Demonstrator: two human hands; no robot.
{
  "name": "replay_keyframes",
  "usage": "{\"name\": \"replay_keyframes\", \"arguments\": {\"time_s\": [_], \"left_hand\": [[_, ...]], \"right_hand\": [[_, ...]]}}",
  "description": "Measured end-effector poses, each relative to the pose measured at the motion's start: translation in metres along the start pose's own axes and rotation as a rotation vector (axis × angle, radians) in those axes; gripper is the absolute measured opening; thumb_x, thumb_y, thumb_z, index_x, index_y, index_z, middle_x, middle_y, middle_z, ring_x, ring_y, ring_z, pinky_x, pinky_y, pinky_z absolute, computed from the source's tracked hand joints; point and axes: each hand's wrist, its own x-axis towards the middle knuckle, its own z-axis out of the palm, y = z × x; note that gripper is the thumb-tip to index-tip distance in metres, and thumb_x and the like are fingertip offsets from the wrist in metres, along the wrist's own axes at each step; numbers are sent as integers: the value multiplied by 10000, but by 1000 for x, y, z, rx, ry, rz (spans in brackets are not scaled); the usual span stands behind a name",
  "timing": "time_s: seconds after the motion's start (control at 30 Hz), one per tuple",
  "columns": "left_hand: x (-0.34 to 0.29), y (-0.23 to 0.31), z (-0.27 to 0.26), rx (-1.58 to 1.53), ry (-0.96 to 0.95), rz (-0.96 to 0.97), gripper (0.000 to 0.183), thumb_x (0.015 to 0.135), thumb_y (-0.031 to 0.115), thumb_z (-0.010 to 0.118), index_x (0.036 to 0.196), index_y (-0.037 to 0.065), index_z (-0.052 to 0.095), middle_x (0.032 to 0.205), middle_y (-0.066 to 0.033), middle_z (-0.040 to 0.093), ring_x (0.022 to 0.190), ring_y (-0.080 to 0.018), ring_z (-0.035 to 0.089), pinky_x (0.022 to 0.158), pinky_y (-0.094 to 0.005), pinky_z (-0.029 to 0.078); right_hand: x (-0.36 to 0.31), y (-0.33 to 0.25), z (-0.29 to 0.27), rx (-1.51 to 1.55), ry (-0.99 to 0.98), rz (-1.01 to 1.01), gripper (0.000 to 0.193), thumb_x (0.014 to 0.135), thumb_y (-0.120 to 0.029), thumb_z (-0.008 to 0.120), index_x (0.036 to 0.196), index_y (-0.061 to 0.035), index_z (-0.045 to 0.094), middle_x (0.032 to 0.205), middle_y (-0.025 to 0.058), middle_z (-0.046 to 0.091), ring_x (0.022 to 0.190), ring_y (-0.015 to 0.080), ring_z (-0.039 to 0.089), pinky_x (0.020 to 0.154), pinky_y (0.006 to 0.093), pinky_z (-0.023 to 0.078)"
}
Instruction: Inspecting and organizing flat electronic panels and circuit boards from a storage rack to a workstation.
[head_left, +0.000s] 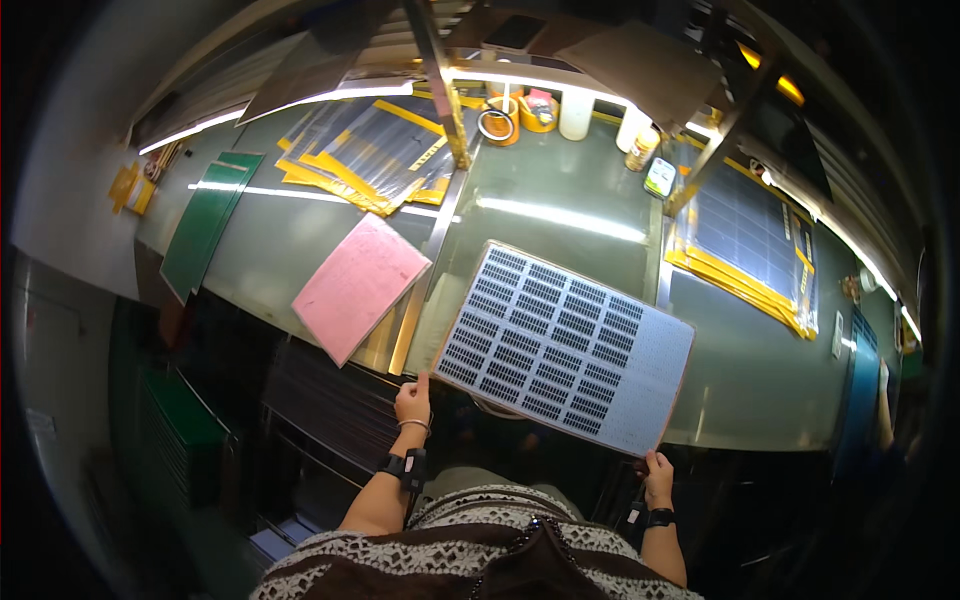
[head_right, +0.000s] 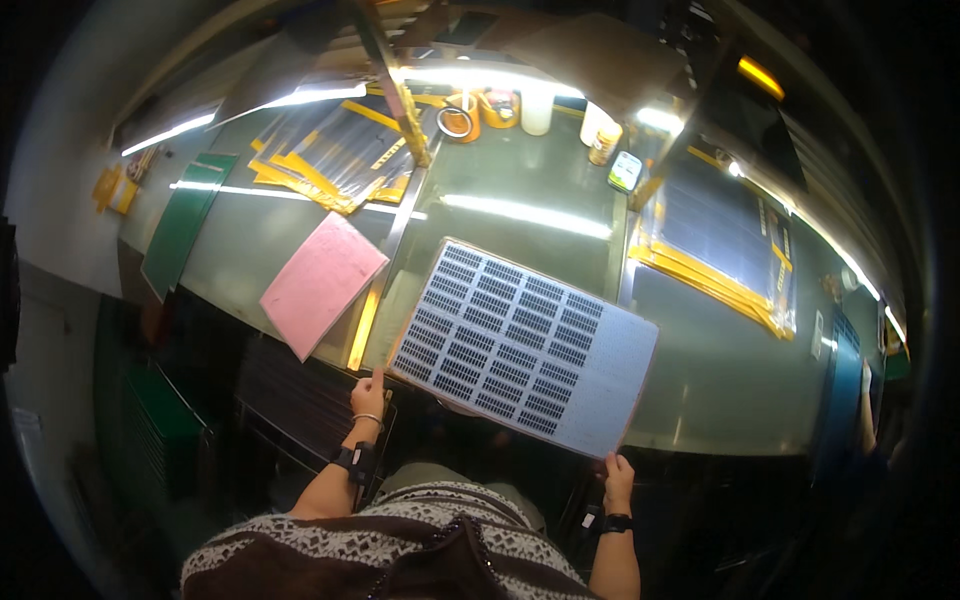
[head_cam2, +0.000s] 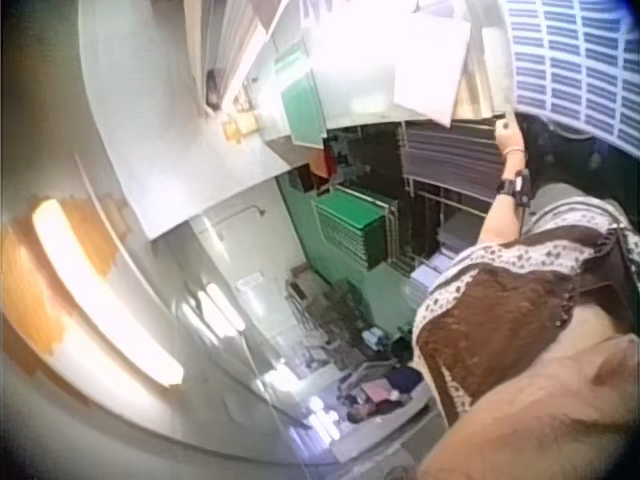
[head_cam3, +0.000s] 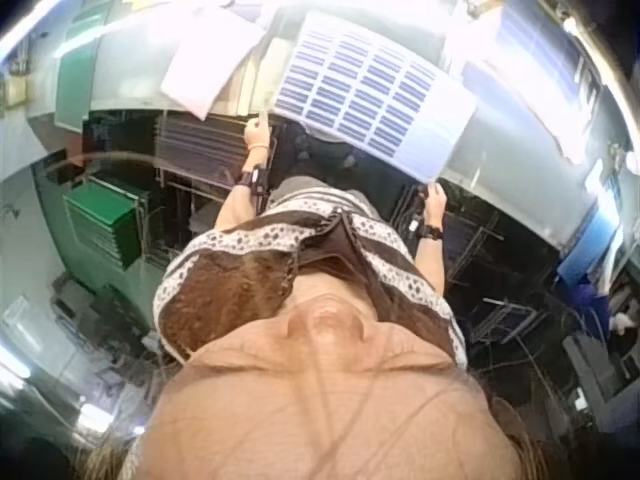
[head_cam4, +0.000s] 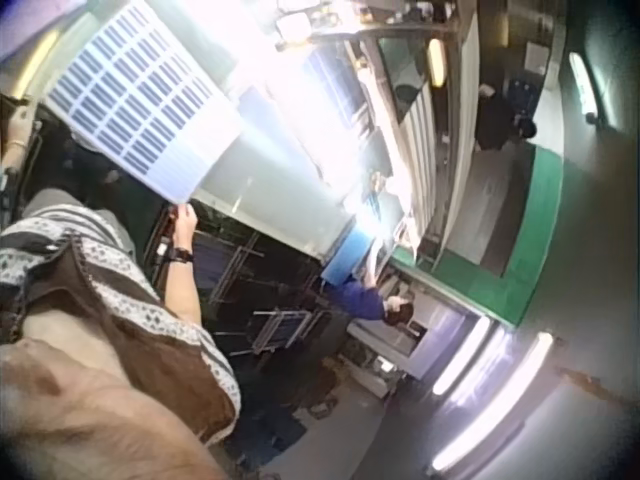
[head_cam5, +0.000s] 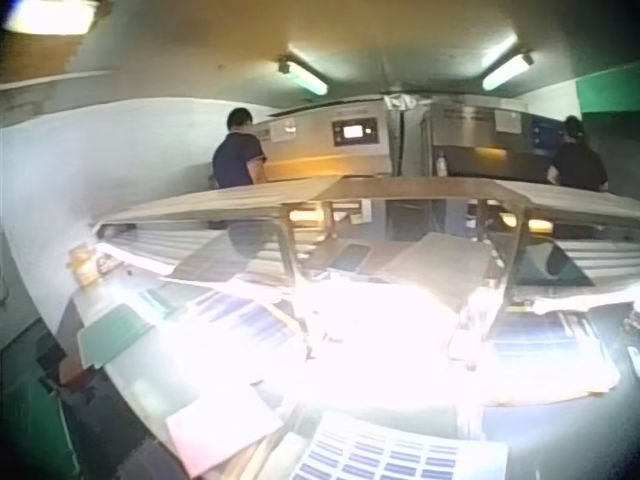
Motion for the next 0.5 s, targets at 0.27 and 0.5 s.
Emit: {"name": "replay_keyframes", "arguments": {"time_s": [0.27, 0.5], "left_hand": [[2, 4, 18, -441, -406, -211, 310, 805, 313, 631, 676, 44, 546, 641, -47, 572, 541, -137, 534, 506, -250, 412], [-10, -26, 15, -754, -695, -463, 172, 848, 197, 581, 762, 55, 536, 689, -36, 584, 614, -148, 592, 575, -274, 486]], "right_hand": [[2, 27, -23, -54, -76, -127, 243, 897, -261, 501, 781, -50, 534, 669, 0, 498, 567, 104, 505, 563, 242, 453], [29, 24, -70, 532, -510, 68, 318, 808, -53, 544, 1110, 10, 467, 980, 61, 555, 875, 181, 544, 791, 311, 444]]}}
